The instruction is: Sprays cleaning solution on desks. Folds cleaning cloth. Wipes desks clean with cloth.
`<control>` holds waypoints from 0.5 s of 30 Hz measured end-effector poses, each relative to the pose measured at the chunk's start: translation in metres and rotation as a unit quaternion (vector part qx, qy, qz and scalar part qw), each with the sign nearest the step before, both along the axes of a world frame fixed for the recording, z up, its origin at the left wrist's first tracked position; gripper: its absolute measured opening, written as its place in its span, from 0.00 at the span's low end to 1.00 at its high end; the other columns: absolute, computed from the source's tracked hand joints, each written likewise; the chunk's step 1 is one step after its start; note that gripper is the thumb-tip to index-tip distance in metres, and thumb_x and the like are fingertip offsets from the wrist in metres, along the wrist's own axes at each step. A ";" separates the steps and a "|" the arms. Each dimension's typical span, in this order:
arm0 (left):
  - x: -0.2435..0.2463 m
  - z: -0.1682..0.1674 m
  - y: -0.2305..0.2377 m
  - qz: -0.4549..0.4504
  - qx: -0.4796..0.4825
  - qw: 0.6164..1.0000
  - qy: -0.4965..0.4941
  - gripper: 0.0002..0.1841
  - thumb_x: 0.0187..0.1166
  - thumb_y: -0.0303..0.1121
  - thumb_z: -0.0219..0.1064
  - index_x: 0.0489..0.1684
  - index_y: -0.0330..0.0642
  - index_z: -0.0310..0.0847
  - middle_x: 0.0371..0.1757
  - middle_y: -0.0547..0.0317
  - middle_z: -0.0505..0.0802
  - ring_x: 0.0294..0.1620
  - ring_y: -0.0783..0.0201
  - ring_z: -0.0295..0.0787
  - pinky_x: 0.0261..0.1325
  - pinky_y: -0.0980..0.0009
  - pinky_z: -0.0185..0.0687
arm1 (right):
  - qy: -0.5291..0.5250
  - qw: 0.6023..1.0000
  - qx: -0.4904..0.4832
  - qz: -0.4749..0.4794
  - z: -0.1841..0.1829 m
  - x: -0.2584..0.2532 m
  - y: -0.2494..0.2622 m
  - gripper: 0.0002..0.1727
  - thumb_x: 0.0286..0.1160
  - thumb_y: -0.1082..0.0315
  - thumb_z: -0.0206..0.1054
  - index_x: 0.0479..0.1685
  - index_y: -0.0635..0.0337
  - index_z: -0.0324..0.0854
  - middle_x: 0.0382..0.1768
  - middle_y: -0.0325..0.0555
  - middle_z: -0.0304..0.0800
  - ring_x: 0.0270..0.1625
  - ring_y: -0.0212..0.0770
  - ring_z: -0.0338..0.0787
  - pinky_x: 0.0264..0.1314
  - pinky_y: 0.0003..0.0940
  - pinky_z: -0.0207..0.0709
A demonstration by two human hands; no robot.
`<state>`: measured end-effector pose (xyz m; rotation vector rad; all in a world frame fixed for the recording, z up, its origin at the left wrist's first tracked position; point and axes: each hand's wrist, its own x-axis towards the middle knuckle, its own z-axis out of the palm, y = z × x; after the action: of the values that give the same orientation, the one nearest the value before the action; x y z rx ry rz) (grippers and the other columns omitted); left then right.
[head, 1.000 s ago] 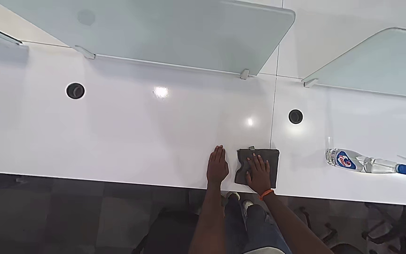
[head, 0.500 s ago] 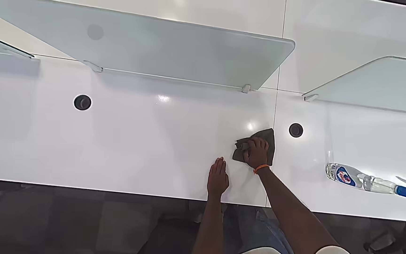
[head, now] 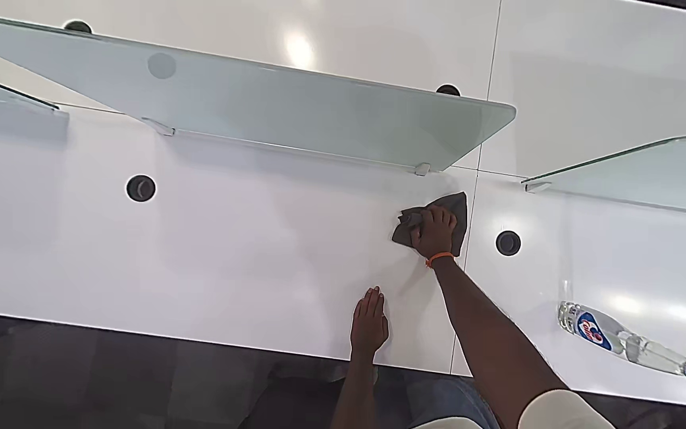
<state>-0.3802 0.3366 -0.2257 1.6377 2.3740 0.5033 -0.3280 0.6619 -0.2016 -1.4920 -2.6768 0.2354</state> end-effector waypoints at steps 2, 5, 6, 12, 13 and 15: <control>0.001 0.001 0.000 0.000 0.002 1.000 0.001 0.27 0.81 0.38 0.47 0.79 0.46 0.76 0.85 0.58 0.77 0.89 0.57 0.66 0.87 0.57 0.61 | -0.002 1.000 0.004 -0.007 0.000 -0.012 0.016 0.30 0.66 0.44 0.58 0.63 0.50 0.85 0.70 0.55 0.81 0.78 0.61 0.74 0.80 0.69 0.56; 0.001 0.001 0.000 -0.001 0.003 1.000 0.006 0.27 0.80 0.38 0.48 0.79 0.46 0.76 0.86 0.58 0.77 0.88 0.57 0.66 0.86 0.57 0.62 | 0.003 0.999 0.024 -0.025 0.002 -0.032 0.040 0.30 0.69 0.44 0.56 0.61 0.53 0.84 0.68 0.57 0.83 0.77 0.63 0.75 0.78 0.69 0.58; 0.001 0.001 -0.001 -0.001 0.001 1.000 0.008 0.27 0.80 0.38 0.47 0.79 0.46 0.76 0.86 0.58 0.77 0.88 0.58 0.66 0.86 0.58 0.62 | 0.002 0.999 0.028 -0.031 0.001 -0.038 0.046 0.30 0.69 0.44 0.55 0.62 0.53 0.84 0.68 0.57 0.83 0.77 0.63 0.74 0.79 0.69 0.58; 0.001 0.000 0.000 -0.002 0.003 1.000 0.008 0.27 0.81 0.38 0.46 0.79 0.46 0.76 0.86 0.57 0.77 0.88 0.58 0.67 0.86 0.57 0.62 | 0.001 0.999 0.032 -0.044 0.005 -0.049 0.058 0.32 0.69 0.42 0.56 0.65 0.54 0.83 0.69 0.58 0.81 0.79 0.62 0.73 0.79 0.69 0.57; 0.000 -0.001 0.001 0.000 0.005 1.000 0.008 0.27 0.81 0.38 0.47 0.79 0.46 0.76 0.86 0.57 0.77 0.88 0.57 0.67 0.86 0.57 0.62 | 0.004 0.999 0.029 -0.043 0.006 -0.050 0.060 0.32 0.68 0.42 0.57 0.65 0.53 0.83 0.69 0.57 0.81 0.78 0.62 0.73 0.79 0.68 0.57; -0.001 -0.001 0.002 0.000 0.005 1.000 0.004 0.27 0.81 0.37 0.47 0.79 0.45 0.76 0.86 0.57 0.77 0.88 0.57 0.67 0.86 0.57 0.63 | 0.048 0.998 0.015 -0.035 0.002 -0.047 0.066 0.31 0.68 0.44 0.58 0.65 0.53 0.84 0.69 0.59 0.81 0.78 0.63 0.73 0.79 0.69 0.56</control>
<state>-0.3810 0.3385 -0.2263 1.6476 2.3818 0.5108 -0.3745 0.7283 -0.1995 -1.5215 -2.5377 0.2549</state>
